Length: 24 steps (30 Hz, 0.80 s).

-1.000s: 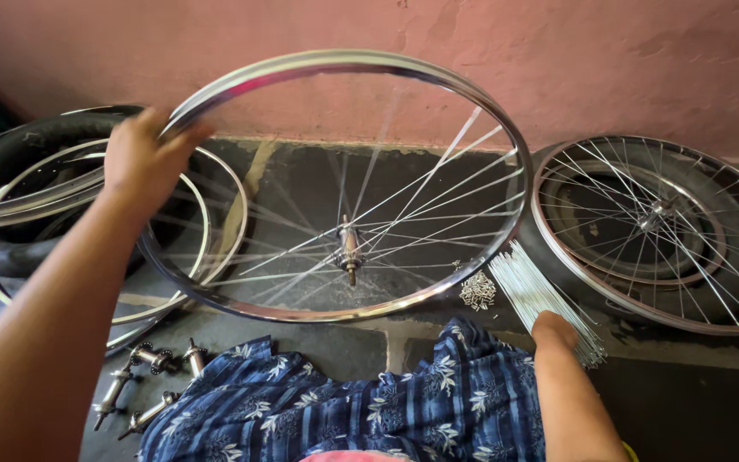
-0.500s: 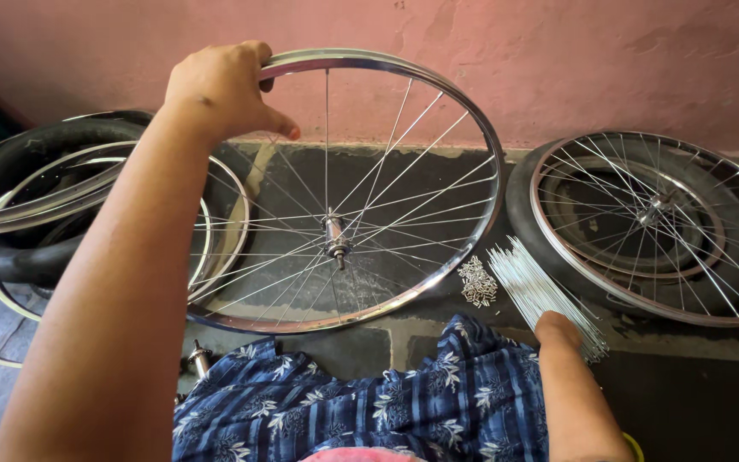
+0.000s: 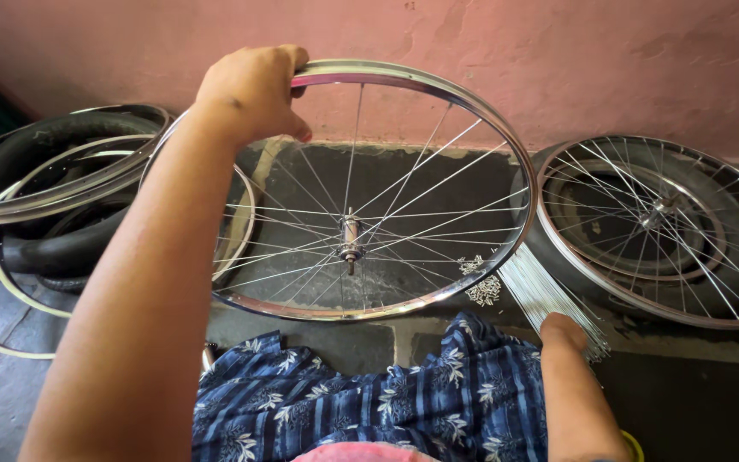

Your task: The person laces a bicycle wheel by inserting spokes through the rim and hub, then threads and tightens nipples onto the spoke ends. The person rotates the wheel to access different spoke holes and continues the lacing process.

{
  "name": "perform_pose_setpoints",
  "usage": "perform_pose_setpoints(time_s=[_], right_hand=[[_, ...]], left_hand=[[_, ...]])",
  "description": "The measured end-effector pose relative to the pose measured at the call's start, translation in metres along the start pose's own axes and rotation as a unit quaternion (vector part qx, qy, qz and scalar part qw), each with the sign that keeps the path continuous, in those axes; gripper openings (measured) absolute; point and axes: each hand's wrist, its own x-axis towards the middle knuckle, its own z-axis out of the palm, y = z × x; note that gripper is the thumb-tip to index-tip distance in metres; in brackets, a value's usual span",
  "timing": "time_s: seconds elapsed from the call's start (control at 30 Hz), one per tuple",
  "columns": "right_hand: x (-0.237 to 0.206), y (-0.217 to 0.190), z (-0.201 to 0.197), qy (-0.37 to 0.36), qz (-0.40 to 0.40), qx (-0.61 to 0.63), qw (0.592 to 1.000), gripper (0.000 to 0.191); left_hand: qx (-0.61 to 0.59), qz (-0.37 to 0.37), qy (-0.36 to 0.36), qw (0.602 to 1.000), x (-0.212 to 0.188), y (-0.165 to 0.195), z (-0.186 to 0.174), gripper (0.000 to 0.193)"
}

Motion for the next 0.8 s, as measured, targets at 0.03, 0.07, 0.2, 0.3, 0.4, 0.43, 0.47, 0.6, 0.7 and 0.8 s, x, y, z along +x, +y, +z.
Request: perform_pose_setpoints(time_s=[0.03, 0.07, 0.2, 0.3, 0.4, 0.43, 0.47, 0.6, 0.7, 0.8], right_hand=[[0.0, -0.002, -0.001, 0.028, -0.011, 0.017, 0.999, 0.036], [-0.003, 0.0, -0.002, 0.055, -0.021, 0.032, 0.998, 0.036], [-0.014, 0.02, 0.002, 0.203, -0.08, 0.147, 0.965, 0.025], [-0.048, 0.038, 0.001, 0.301, -0.227, 0.343, 0.86, 0.016], [-0.105, 0.052, -0.007, 0.125, -0.315, 0.614, 0.713, 0.013], [-0.129, 0.056, -0.009, 0.063, -0.307, 0.626, 0.714, 0.011], [-0.154, 0.055, -0.009, -0.051, -0.301, 0.664, 0.682, 0.014], [-0.236, 0.04, -0.009, -0.396, -0.298, 0.598, 0.629, 0.014], [-0.259, 0.013, -0.011, -0.476, -0.32, 0.564, 0.594, 0.014], [-0.259, -0.017, -0.014, -0.477, -0.33, 0.551, 0.6, 0.015]], left_hand=[[0.002, 0.006, 0.006, 1.0, 0.002, 0.004, -0.002, 0.059], [0.003, 0.012, 0.01, 1.0, 0.004, 0.008, -0.002, 0.06], [0.021, 0.018, 0.006, 1.0, 0.01, 0.017, -0.002, 0.059], [0.031, 0.027, 0.028, 0.999, 0.017, 0.018, 0.001, 0.059], [0.03, 0.039, 0.052, 0.997, 0.018, 0.017, 0.004, 0.056], [0.029, 0.041, 0.06, 0.997, 0.018, 0.016, 0.005, 0.054], [0.029, 0.044, 0.069, 0.996, 0.019, 0.016, 0.005, 0.052], [0.012, 0.036, 0.084, 0.996, 0.017, 0.02, 0.003, 0.047], [0.006, 0.027, 0.081, 0.996, 0.015, 0.025, 0.001, 0.048], [0.004, 0.019, 0.077, 0.997, 0.009, 0.03, 0.0, 0.048]])
